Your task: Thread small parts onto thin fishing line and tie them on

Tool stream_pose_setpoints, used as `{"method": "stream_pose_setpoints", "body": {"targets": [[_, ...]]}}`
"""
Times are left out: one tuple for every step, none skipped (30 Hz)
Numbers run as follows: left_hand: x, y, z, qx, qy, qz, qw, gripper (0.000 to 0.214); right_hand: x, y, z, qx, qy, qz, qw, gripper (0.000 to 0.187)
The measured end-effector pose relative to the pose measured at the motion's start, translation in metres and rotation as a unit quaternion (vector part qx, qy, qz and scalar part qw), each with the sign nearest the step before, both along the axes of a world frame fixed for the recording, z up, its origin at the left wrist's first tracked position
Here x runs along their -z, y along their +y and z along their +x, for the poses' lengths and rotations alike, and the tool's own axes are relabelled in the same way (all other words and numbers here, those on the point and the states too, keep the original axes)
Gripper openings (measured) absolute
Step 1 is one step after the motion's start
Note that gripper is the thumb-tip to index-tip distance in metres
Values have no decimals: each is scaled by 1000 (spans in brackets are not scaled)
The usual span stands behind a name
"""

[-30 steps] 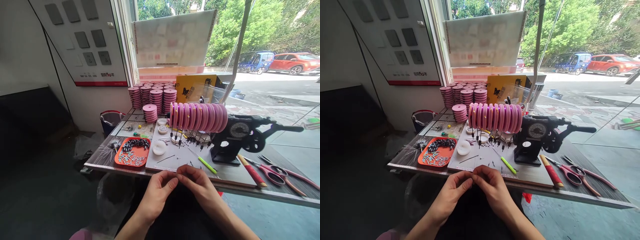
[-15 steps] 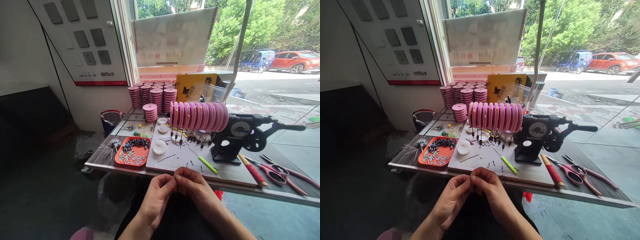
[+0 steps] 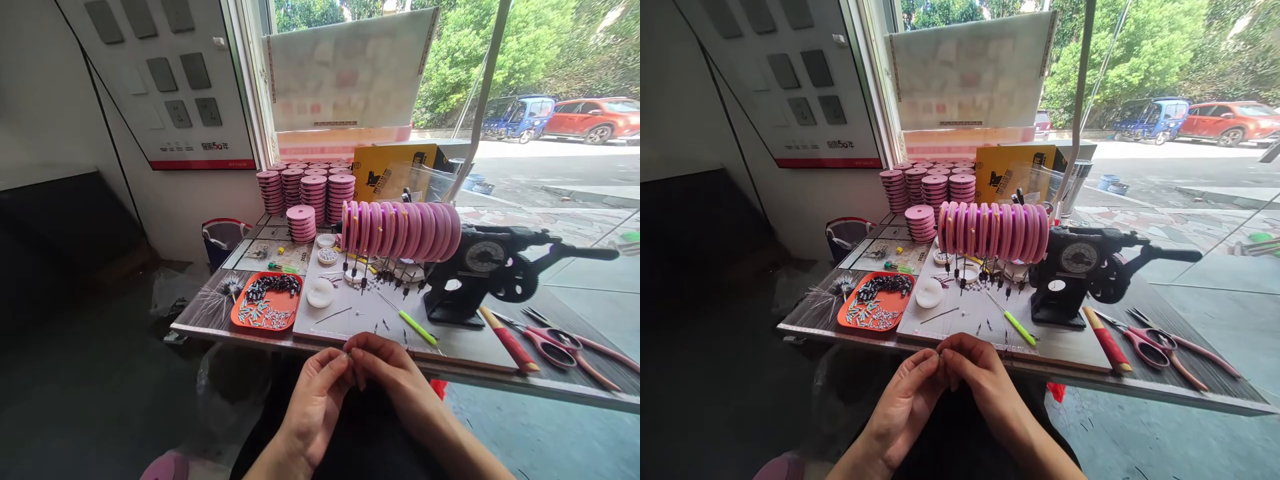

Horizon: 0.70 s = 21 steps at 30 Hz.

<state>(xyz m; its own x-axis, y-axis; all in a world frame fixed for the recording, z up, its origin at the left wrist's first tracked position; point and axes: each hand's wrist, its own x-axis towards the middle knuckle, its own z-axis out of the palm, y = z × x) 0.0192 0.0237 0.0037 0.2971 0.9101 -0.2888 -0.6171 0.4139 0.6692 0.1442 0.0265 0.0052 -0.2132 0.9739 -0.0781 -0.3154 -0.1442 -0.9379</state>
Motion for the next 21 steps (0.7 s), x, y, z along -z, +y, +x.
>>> {"method": "stream_pose_setpoints", "body": {"targets": [[0, 0, 0, -1, 7, 7, 1000, 14, -1, 0, -1, 1, -5, 3, 1000, 29], [0, 0, 1, -1, 20, 17, 1000, 14, -3, 1, -1, 4, -10, 6, 1000, 30], [0, 0, 1, -1, 39, 29, 999, 16, -3, 1, -2, 7, -15, 10, 1000, 31], [1, 0, 1, -3, 64, 43, 997, 18, -3, 1, -2, 11, -19, 12, 1000, 32], [1, 0, 0, -6, 91, 56, 994, 20, -3, 1, -3, 17, -20, 11, 1000, 32], [1, 0, 0, -11, 117, 67, 991, 21, -1, 1, -4, 22, -14, 5, 1000, 31], [1, 0, -1, -15, 138, 78, 987, 22, 1, 1, -5, 25, 3, -9, 1000, 29], [1, 0, -1, -16, 152, 88, 984, 22, 4, 1, -6, 23, 29, -28, 999, 29], [1, 0, -2, -15, 159, 95, 983, 22, 7, 1, -7, 18, 58, -50, 997, 28], [1, 0, -2, -11, 159, 99, 982, 22, 10, 2, -8, 12, 86, -68, 994, 28], [1, 0, -2, -7, 156, 100, 983, 23, 12, 2, -9, 4, 106, -81, 991, 29], [0, -1, -2, -4, 150, 99, 984, 23, 13, 2, -10, -1, 117, -88, 989, 30], [-1, -1, -1, -6, 141, 95, 985, 23, 13, 2, -11, -3, 120, -89, 989, 30], [-1, -1, -1, -9, 131, 90, 987, 22, 13, 2, -11, -1, 116, -86, 990, 29], [-2, -2, 0, -15, 119, 82, 989, 21, 13, 1, -10, 3, 109, -81, 991, 28], [-2, -2, 0, -21, 107, 73, 991, 20, 12, 1, -10, 8, 98, -76, 992, 27], [-1, -2, 0, -26, 96, 64, 993, 19, 11, 0, -9, 14, 86, -70, 994, 27], [-1, -2, 0, -30, 86, 53, 994, 18, 10, 0, -8, 19, 74, -63, 995, 28], [0, -2, 0, -33, 77, 44, 995, 17, 10, -1, -7, 22, 65, -57, 996, 28], [1, -2, 0, -36, 69, 38, 996, 15, 10, -1, -6, 23, 58, -51, 997, 29], [2, -1, 0, -38, 62, 32, 997, 14, 10, -2, -6, 21, 56, -46, 997, 29]]}}
